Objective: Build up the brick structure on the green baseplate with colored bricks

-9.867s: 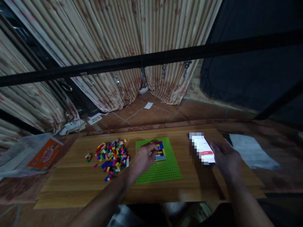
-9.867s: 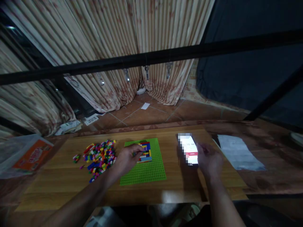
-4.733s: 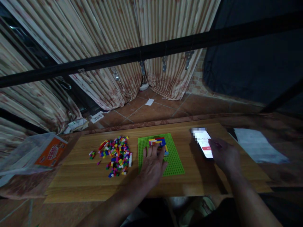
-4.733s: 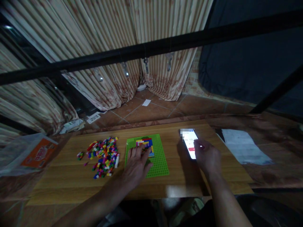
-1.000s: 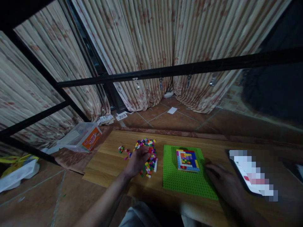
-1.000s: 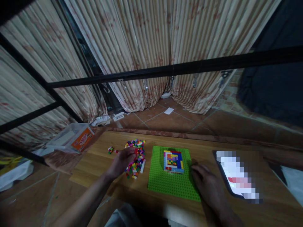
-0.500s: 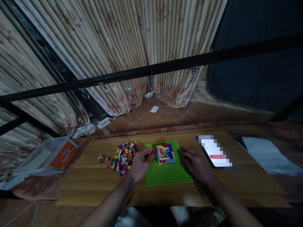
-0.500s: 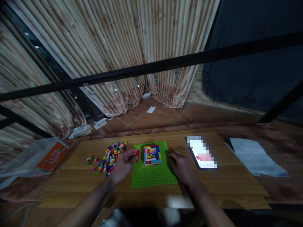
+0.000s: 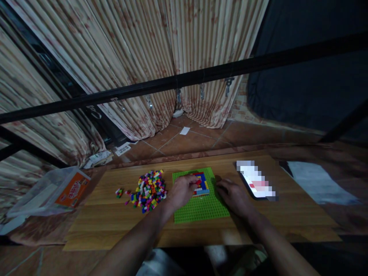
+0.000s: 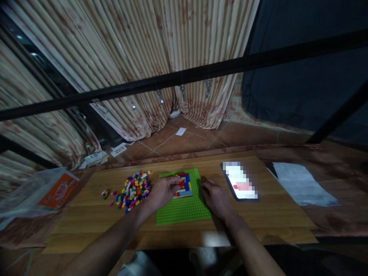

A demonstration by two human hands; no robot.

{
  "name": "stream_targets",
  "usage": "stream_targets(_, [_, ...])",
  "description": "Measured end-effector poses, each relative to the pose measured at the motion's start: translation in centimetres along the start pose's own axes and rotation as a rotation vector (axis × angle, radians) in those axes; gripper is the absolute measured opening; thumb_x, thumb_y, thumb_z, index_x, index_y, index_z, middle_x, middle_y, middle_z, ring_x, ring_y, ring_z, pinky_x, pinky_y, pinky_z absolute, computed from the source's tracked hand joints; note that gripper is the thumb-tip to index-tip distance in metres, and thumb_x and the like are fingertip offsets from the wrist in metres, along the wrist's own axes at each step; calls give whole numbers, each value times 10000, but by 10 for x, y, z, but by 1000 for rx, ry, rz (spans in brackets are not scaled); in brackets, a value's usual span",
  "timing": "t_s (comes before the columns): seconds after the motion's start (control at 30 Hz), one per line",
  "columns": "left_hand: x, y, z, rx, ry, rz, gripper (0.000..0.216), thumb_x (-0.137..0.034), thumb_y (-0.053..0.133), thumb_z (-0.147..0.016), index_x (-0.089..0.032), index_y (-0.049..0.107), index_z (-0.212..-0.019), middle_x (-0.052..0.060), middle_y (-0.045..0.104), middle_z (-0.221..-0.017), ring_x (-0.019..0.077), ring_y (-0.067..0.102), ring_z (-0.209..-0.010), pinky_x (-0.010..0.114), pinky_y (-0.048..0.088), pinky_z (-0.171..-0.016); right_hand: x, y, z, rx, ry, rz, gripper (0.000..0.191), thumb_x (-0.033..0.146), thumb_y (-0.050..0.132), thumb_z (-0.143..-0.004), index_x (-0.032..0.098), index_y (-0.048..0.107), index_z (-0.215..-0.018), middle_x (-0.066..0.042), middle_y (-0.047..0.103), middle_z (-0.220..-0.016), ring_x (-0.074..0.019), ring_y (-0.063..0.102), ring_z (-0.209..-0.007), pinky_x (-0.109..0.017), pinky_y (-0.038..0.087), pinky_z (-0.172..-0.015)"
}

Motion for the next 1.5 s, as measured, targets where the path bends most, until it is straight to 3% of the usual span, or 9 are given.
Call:
stream_targets(0.23, [-13,-3,-7,124,23,-255,267,-114,550,-812,-207,748,-965,34,756,-951,180,683,-867,282,509,-861,0,0,-1,1,12,6,210,240,472,-898,189,671,-939,-82,664,-969,-202,649,-839,-337,504,-770])
stream_targets(0.37, [-12,-6,-10,179,39,-277,265,-111,558,-817,-206,752,-971,33,753,-1004,167,685,-887,271,506,-881,-1,1,-1,0,10,7,202,240,481,-895,200,675,-934,-76,669,-970,-198,648,-840,-325,503,-761])
stream_targets(0.7, [-14,-6,-5,173,49,-287,282,-125,517,-848,-204,754,-979,47,747,-1033,185,673,-974,302,500,-923,-2,1,0,-10,3,35,207,246,476,-892,203,669,-953,-70,667,-964,-192,648,-844,-313,499,-779])
stream_targets(1.0, [-12,-4,-8,234,66,-304,244,-153,542,-816,-210,747,-936,29,751,-952,164,674,-867,263,508,-839,-1,-1,0,13,12,14,228,278,462,-897,201,668,-958,-73,665,-968,-196,646,-849,-325,498,-780])
stream_targets(1.13, [-14,-6,-8,167,51,-247,213,-165,560,-812,-211,741,-914,29,750,-903,163,674,-815,269,514,-814,-3,0,0,25,14,0,229,291,467,-887,210,673,-944,-71,667,-959,-202,644,-863,-333,502,-780])
stream_targets(1.27, [-11,-28,3,5,29,-114,243,-219,513,-870,-198,716,-1001,34,746,-949,147,678,-842,251,516,-817,-3,-1,1,22,18,10,235,281,460,-885,212,675,-946,-69,669,-967,-205,649,-870,-339,502,-785])
stream_targets(1.37, [6,-49,23,-114,-17,-39,218,-202,537,-848,-189,718,-970,36,746,-947,146,677,-841,245,519,-807,-2,-1,1,20,15,19,238,283,454,-893,210,672,-956,-71,672,-984,-203,654,-866,-332,502,-784])
stream_targets(1.5, [38,-55,56,-66,-33,-184,183,-157,564,-817,-185,726,-898,45,746,-908,167,676,-816,270,516,-795,-2,-1,2,11,0,38,230,283,454,-895,214,671,-930,-70,677,-982,-200,658,-848,-321,503,-761])
Point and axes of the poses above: each hand's wrist, its own z-axis away from the middle knuckle, its own y-axis out of the palm, x = y × z, the point moved 2 cm from there along -z, towards the middle knuckle
